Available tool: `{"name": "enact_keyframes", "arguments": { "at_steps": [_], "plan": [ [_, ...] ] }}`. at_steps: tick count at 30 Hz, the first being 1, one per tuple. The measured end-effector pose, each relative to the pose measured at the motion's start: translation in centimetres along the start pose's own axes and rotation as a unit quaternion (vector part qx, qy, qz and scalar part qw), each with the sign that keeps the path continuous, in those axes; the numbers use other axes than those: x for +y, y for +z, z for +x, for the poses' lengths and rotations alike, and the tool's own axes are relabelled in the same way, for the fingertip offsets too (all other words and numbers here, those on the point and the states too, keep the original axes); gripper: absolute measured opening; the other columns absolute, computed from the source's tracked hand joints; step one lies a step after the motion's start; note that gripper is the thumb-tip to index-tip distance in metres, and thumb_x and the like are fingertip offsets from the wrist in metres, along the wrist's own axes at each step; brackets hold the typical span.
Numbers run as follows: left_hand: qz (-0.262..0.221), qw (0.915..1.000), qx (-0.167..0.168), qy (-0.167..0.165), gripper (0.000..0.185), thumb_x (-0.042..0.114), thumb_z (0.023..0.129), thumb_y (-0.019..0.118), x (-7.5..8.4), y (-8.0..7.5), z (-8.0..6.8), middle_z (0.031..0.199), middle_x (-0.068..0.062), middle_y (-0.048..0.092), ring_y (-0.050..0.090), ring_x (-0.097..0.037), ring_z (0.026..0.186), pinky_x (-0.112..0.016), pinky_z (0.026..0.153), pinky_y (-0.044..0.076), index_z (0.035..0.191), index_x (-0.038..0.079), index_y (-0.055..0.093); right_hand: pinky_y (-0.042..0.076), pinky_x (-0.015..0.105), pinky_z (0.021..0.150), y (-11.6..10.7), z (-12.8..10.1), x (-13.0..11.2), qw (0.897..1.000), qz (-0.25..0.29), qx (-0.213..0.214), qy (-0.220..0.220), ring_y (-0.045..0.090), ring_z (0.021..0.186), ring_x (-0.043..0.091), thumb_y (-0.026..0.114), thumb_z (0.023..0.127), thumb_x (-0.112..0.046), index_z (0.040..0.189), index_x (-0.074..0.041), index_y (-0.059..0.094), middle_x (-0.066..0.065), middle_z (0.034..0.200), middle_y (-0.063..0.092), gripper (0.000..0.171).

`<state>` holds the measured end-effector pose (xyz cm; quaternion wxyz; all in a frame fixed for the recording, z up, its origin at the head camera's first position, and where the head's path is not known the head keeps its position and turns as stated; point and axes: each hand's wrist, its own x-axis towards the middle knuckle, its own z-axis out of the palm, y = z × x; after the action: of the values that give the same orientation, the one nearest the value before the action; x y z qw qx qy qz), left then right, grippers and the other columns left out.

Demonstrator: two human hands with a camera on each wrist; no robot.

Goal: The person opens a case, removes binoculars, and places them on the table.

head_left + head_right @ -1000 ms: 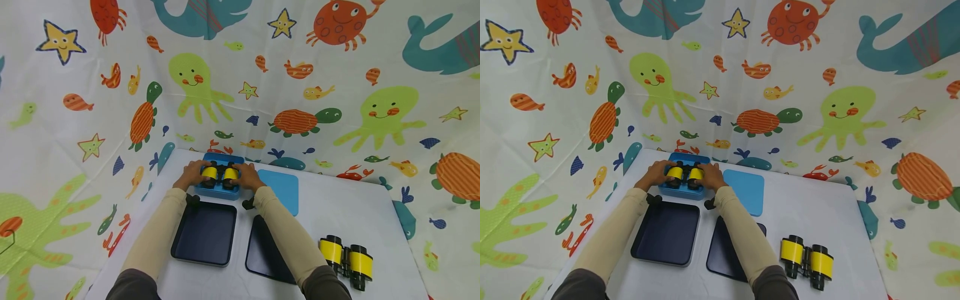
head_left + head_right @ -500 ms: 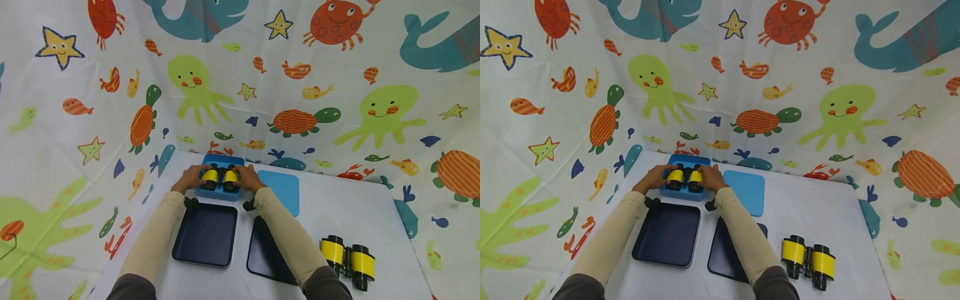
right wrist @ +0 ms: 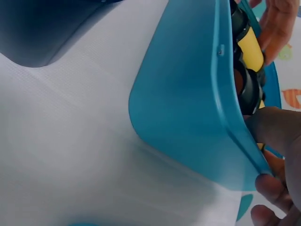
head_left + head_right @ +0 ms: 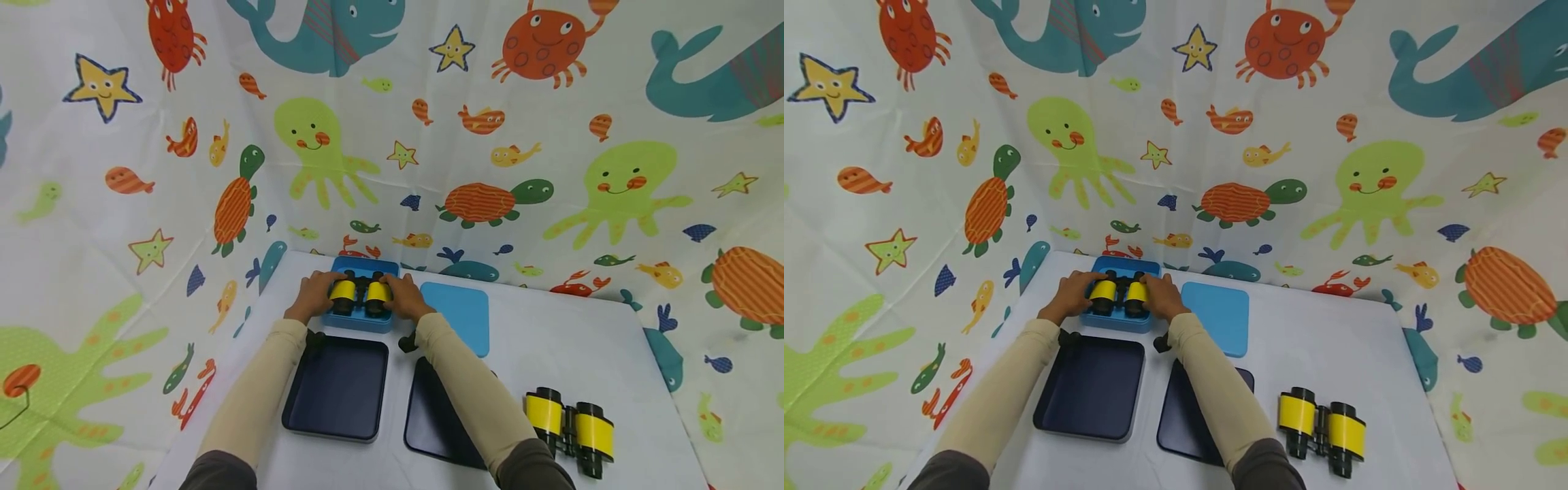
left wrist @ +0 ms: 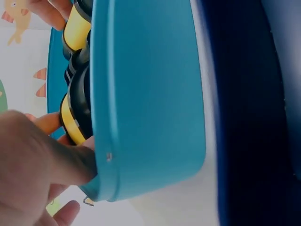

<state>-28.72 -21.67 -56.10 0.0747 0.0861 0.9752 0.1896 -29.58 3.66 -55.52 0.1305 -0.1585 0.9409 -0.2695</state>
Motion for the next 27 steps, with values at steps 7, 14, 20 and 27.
{"name": "enact_keyframes", "arguments": {
  "at_steps": [7, 14, 20, 27],
  "plan": [
    [0.002, 0.9998, 0.017, 0.009, 0.071, -0.003, 0.093, 0.074, 0.6, -1.3, -0.4, 0.158, -0.018, 0.054, 0.043, -0.043, 0.142, -0.060, 0.109, 0.034, 0.157, 0.017, 0.051, 0.051, 0.043, 0.100, -0.2, -0.1, 0.4, 0.999, 0.004, 0.026, -0.029, 0.048, 0.116, 0.027, 0.076, 0.101, -0.021, 0.153, -0.019, 0.052, 0.005, 0.151, 0.061, 0.058],
    [-0.020, 0.9992, 0.027, 0.020, 0.072, -0.004, 0.094, 0.073, 1.9, -3.0, -1.9, 0.160, -0.020, 0.050, 0.042, -0.045, 0.142, -0.063, 0.109, 0.033, 0.159, 0.015, 0.047, 0.051, 0.042, 0.099, -1.6, -0.9, 0.1, 0.997, -0.008, 0.043, -0.065, 0.048, 0.119, 0.028, 0.077, 0.100, -0.021, 0.152, -0.016, 0.053, 0.004, 0.155, 0.059, 0.058],
    [-0.023, 0.9983, 0.035, 0.039, 0.073, -0.003, 0.095, 0.072, 2.5, -3.4, -2.5, 0.162, -0.020, 0.048, 0.042, -0.045, 0.144, -0.064, 0.109, 0.033, 0.161, 0.015, 0.045, 0.050, 0.042, 0.101, -2.6, -2.1, 0.0, 0.995, -0.002, 0.057, -0.086, 0.048, 0.119, 0.028, 0.077, 0.099, -0.020, 0.154, -0.014, 0.052, 0.006, 0.156, 0.059, 0.060],
    [-0.035, 0.9967, 0.039, 0.062, 0.075, -0.004, 0.095, 0.073, 3.6, -3.5, -3.3, 0.163, -0.019, 0.047, 0.042, -0.045, 0.144, -0.065, 0.111, 0.035, 0.162, 0.015, 0.044, 0.050, 0.046, 0.106, -3.6, -4.1, 0.4, 0.992, 0.008, 0.076, -0.097, 0.051, 0.121, 0.030, 0.080, 0.097, -0.019, 0.153, -0.014, 0.053, 0.006, 0.156, 0.060, 0.063]
  ]
}}
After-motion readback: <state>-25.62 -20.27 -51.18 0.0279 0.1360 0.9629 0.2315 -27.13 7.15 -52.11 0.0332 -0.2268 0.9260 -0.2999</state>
